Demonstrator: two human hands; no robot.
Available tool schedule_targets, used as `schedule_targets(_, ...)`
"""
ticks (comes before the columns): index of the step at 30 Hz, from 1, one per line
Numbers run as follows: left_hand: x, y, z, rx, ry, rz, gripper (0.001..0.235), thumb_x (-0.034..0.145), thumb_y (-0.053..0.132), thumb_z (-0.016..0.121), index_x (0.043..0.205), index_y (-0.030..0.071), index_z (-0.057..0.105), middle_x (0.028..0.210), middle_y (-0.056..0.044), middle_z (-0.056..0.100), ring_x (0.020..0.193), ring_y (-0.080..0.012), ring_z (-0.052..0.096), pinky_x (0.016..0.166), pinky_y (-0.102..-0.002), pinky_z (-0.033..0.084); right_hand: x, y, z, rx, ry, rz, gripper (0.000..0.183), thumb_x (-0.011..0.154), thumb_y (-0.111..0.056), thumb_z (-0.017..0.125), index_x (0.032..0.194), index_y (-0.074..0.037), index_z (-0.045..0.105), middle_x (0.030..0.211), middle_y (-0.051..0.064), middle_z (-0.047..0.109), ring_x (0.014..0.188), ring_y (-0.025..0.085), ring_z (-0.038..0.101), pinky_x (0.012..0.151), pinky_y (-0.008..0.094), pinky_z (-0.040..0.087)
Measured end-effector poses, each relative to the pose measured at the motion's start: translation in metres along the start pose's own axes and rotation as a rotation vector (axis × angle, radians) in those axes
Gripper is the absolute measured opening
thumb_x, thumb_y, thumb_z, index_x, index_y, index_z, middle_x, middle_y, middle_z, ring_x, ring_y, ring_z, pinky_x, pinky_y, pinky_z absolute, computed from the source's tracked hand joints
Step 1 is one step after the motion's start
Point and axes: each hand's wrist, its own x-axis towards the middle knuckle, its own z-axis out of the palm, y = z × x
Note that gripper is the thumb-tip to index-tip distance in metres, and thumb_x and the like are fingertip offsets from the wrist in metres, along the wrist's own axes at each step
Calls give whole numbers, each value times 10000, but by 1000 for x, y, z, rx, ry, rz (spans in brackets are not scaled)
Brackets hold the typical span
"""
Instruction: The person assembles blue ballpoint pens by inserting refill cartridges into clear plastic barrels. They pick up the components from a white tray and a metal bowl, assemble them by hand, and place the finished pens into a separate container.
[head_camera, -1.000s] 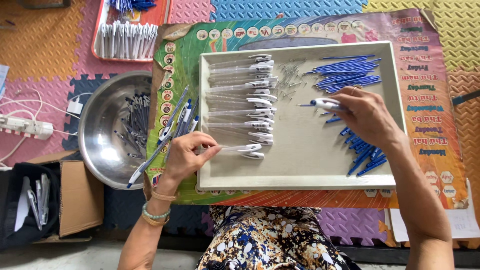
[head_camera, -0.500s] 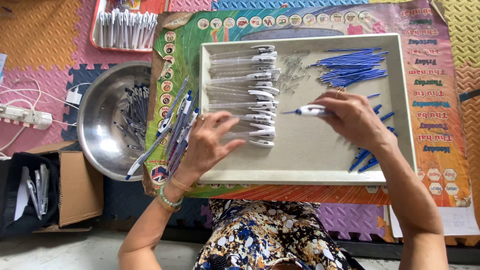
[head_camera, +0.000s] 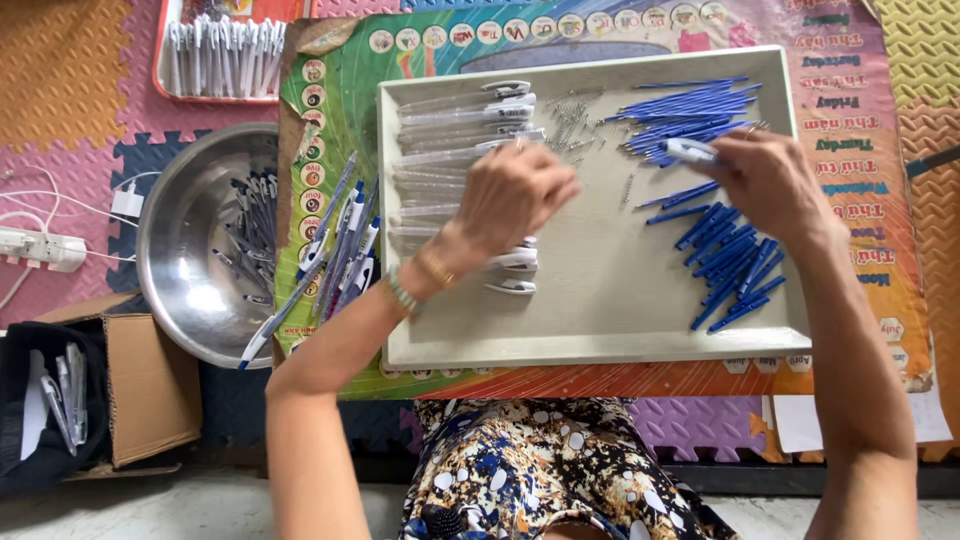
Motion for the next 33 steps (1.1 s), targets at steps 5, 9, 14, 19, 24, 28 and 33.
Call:
schedule_targets(5, 20, -27, 62, 351, -58, -46, 428, 859, 556, 956, 1055, 211, 795, 985, -5, 742, 926, -251, 687, 814, -436, 626, 0, 14, 6, -4, 70, -2, 233, 1173, -111, 755, 1290, 82, 814, 1251, 271, 796, 1026, 400, 748, 905, 519, 616)
schedule_targets(9, 11, -14, 41, 318, -141, -51, 714, 814, 528, 989, 1390, 214, 707, 1405, -92, 681, 1206, -289, 656, 925, -466, 619, -17, 4, 7, 0, 23, 32, 285, 1130, -55, 696, 1376, 70, 768, 1335, 279, 735, 1073, 399, 668, 880, 532, 573)
schedule_targets(14, -21, -13, -44, 294, -76, -52, 635, 814, 464, 998, 1340, 189, 770, 1423, -116, 718, 1259, -291, 679, 1054, -436, 624, -35, -15, 6, -47, -128, 19, 343, 1076, -110, 690, 1411, -99, 762, 1462, 131, 730, 1254, 370, 680, 1075, 545, 499)
schedule_targets(19, -96, -30, -146, 47, -47, -369, 452, 1053, 190, 818, 1463, 30, 717, 1473, -289, 667, 1353, -426, 617, 1172, -550, 490, -71, -26, -7, -107, -228, 108, 297, 1044, -96, 671, 1326, -33, 743, 1417, 130, 737, 1169, 380, 701, 1063, 524, 534)
schedule_targets(24, -181, -45, -166, 188, -206, -646, 511, 1009, 226, 811, 1440, -17, 680, 1456, -245, 653, 1285, -454, 621, 1121, -592, 536, -41, -74, -17, 21, -128, 48, 314, 1104, -120, 645, 1394, -52, 743, 1411, 148, 733, 1231, 369, 702, 1067, 491, 539)
schedule_targets(28, -216, -56, -158, 215, -270, -767, 503, 957, 277, 850, 1398, 60, 743, 1320, -202, 676, 1203, -424, 655, 1086, -553, 555, -15, -86, 1, 89, -181, 5, 362, 1071, -141, 655, 1413, -44, 724, 1417, 159, 743, 1183, 368, 728, 982, 488, 568)
schedule_targets(33, -208, -79, -158, 86, -207, -875, 447, 1062, 205, 750, 1460, 40, 629, 1170, -196, 725, 1019, -382, 713, 882, -522, 601, 4, -109, 6, 137, -201, -22, 344, 1082, -151, 636, 1399, -49, 724, 1357, 147, 768, 1153, 354, 739, 951, 471, 562)
